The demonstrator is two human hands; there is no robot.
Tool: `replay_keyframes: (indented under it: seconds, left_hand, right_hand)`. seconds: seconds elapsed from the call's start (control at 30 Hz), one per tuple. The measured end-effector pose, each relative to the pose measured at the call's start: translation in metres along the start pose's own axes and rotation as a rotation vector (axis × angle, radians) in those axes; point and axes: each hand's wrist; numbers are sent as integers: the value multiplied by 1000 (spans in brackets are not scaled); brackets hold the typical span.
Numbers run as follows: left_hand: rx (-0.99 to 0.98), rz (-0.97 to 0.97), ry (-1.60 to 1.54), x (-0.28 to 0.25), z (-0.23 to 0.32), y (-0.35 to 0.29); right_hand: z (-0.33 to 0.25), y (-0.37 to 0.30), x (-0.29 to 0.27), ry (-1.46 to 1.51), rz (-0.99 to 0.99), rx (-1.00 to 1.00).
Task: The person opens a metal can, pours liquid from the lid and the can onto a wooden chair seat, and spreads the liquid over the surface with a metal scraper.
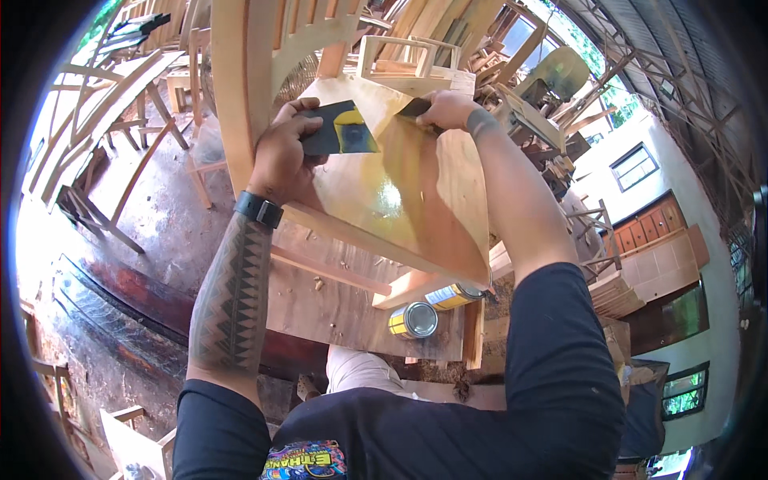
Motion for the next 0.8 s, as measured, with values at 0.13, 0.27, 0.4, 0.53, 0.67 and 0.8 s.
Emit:
replay_keyframes:
  seconds: [0.13, 0.27, 0.4, 0.53, 0.67, 0.8]
  left_hand:
    - [-5, 42, 35, 8, 5, -3]
    - [6, 26, 59, 9, 1, 2]
    - [1, 89, 94, 22, 5, -3]
    - [-5, 67, 87, 17, 4, -3]
    - [20, 42, 109, 14, 5, -3]
    - [31, 45, 101, 15, 9, -9]
  right_hand:
    - [-37, -101, -6, 353, -21, -214]
    - [-84, -231, -26, 449, -141, -356]
    - [-100, -301, -20, 525, -91, -365]
    - [-95, -330, -20, 527, -102, -385]
    - [-79, -314, -25, 558, -101, -373]
    - [-63, -231, -41, 388, 44, -69]
Point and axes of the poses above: each hand's wrist, its own y-axis towards the middle knuckle, its own x-axis out of the palm, z = x × y, and after that the axes turned 3 degrees about x, right-handed
